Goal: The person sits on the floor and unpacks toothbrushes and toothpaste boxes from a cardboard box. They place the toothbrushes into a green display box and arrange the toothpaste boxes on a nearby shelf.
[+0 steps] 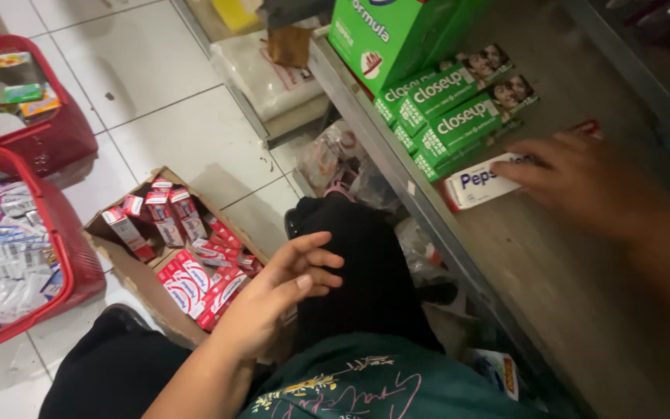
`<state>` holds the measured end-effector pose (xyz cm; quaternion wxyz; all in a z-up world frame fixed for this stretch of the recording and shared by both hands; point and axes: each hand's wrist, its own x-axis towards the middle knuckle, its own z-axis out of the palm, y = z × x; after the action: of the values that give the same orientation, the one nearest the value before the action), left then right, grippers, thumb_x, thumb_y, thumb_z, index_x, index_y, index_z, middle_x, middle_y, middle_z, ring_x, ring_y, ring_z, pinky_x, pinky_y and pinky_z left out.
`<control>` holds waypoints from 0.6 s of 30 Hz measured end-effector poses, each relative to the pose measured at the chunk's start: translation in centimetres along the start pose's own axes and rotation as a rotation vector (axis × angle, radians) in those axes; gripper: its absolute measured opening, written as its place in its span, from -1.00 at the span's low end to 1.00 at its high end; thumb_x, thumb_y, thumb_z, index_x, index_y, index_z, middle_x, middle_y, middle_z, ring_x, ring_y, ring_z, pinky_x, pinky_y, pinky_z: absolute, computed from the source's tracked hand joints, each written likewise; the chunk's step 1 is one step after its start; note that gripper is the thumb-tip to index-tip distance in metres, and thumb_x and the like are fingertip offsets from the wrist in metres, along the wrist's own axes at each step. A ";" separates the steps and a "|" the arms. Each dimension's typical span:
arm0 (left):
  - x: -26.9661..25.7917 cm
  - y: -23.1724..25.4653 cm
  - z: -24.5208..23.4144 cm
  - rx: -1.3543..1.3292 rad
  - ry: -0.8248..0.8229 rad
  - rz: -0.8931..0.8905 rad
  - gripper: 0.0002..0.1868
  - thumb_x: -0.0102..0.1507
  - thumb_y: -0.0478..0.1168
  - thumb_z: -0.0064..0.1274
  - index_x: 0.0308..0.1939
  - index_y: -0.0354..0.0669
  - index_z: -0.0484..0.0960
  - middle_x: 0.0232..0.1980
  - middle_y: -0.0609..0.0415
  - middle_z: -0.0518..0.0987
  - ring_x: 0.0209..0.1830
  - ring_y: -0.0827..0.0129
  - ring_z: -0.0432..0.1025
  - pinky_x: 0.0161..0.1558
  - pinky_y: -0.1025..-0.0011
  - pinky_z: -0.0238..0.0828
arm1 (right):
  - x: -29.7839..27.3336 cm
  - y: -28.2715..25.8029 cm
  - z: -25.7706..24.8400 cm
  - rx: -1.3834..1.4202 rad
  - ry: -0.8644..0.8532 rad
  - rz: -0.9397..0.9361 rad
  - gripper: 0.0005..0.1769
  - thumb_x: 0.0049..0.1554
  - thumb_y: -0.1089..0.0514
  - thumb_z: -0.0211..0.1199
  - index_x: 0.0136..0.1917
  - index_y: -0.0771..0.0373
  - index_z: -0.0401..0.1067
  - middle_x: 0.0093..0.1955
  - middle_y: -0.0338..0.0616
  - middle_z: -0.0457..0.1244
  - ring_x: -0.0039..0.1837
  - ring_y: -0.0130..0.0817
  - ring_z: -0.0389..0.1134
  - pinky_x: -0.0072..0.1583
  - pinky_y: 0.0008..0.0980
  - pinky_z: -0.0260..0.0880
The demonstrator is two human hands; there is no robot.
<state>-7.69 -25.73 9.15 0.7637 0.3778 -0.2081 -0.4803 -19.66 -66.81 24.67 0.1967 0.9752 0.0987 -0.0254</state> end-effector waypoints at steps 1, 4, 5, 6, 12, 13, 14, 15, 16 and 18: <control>0.2 0.0 0.1 0.010 -0.004 -0.010 -0.31 0.31 -0.15 -0.04 0.51 -0.25 0.20 0.27 -0.11 0.47 0.21 0.16 0.43 0.25 0.23 0.32 | 0.1 0.1 0.9 -0.007 0.012 0.004 -0.51 0.01 0.03 0.32 0.25 -0.17 0.46 0.30 -0.24 0.28 0.18 -0.18 0.34 0.16 -0.10 0.41; 0.9 -0.2 0.4 -0.003 -0.004 -0.025 -0.33 0.32 -0.18 -0.05 0.50 -0.24 0.22 0.26 -0.10 0.47 0.21 0.17 0.42 0.26 0.23 0.31 | 0.3 0.0 2.6 0.038 0.058 -0.025 -0.49 0.02 0.07 0.30 0.27 -0.17 0.46 0.35 -0.15 0.26 0.24 -0.03 0.33 0.16 -0.10 0.42; 1.1 -0.2 0.5 -0.013 -0.002 -0.026 -0.34 0.32 -0.19 -0.05 0.50 -0.24 0.23 0.25 -0.10 0.48 0.21 0.17 0.42 0.26 0.23 0.31 | 0.3 0.1 2.8 0.048 0.071 -0.038 -0.49 0.03 0.10 0.29 0.27 -0.16 0.46 0.36 -0.14 0.26 0.24 -0.04 0.33 0.17 -0.10 0.42; 1.2 -0.2 0.4 -0.008 -0.005 -0.032 -0.34 0.31 -0.19 -0.05 0.50 -0.24 0.22 0.25 -0.10 0.48 0.21 0.17 0.42 0.26 0.23 0.31 | 0.3 0.2 3.0 0.060 0.085 -0.050 -0.48 0.03 0.14 0.29 0.28 -0.16 0.45 0.37 -0.14 0.26 0.25 -0.05 0.33 0.18 -0.10 0.42; 1.0 -0.4 -0.1 -0.018 0.003 -0.003 -0.32 0.31 -0.18 -0.04 0.50 -0.28 0.21 0.25 -0.13 0.47 0.20 0.17 0.41 0.25 0.22 0.30 | 0.3 -0.3 3.4 0.088 0.110 -0.052 -0.45 0.07 0.24 0.24 0.31 -0.19 0.45 0.38 -0.12 0.24 0.30 -0.07 0.32 0.22 -0.12 0.41; 0.8 -0.4 -0.2 -0.021 0.007 0.006 -0.32 0.31 -0.17 -0.04 0.51 -0.29 0.20 0.25 -0.14 0.47 0.20 0.17 0.41 0.25 0.22 0.30 | 0.3 -0.5 3.4 0.110 0.117 -0.044 -0.43 0.09 0.26 0.22 0.32 -0.19 0.45 0.38 -0.13 0.24 0.31 -0.06 0.32 0.22 -0.13 0.41; 0.7 -0.4 -0.3 -0.025 0.012 0.017 -0.31 0.32 -0.16 -0.03 0.51 -0.29 0.20 0.25 -0.14 0.47 0.20 0.17 0.40 0.25 0.22 0.30 | 0.1 -0.9 3.4 0.106 0.092 -0.013 -0.40 0.05 0.27 0.24 0.32 -0.19 0.46 0.36 -0.13 0.25 0.30 -0.05 0.33 0.20 -0.13 0.42; 0.4 -0.3 -0.5 -0.024 0.017 0.036 -0.30 0.31 -0.15 -0.02 0.51 -0.30 0.20 0.25 -0.14 0.47 0.20 0.17 0.41 0.24 0.23 0.31 | -0.3 -1.3 3.1 0.101 0.067 0.019 -0.37 0.01 0.28 0.26 0.32 -0.18 0.46 0.34 -0.12 0.26 0.29 -0.04 0.33 0.17 -0.13 0.42; 0.2 -0.2 -0.7 -0.023 0.028 0.059 -0.29 0.31 -0.13 -0.02 0.51 -0.30 0.20 0.26 -0.15 0.47 0.19 0.16 0.42 0.23 0.23 0.32 | -0.3 -1.6 2.9 0.097 0.044 0.042 -0.34 -0.03 0.29 0.28 0.32 -0.18 0.47 0.32 -0.12 0.27 0.28 -0.02 0.34 0.15 -0.13 0.42; -0.8 0.0 -1.2 -0.033 0.074 0.122 -0.28 0.30 -0.10 -0.01 0.50 -0.30 0.21 0.25 -0.13 0.48 0.17 0.17 0.44 0.21 0.25 0.35 | 0.1 -1.2 1.8 -0.035 -0.021 -0.033 -0.43 -0.04 0.15 0.36 0.28 -0.03 0.47 0.26 -0.11 0.31 0.20 -0.08 0.38 0.13 -0.13 0.42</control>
<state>-7.22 -24.53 8.44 0.8047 0.3694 -0.1944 -0.4221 -19.79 -66.43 22.57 0.2145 0.9694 0.1134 -0.0370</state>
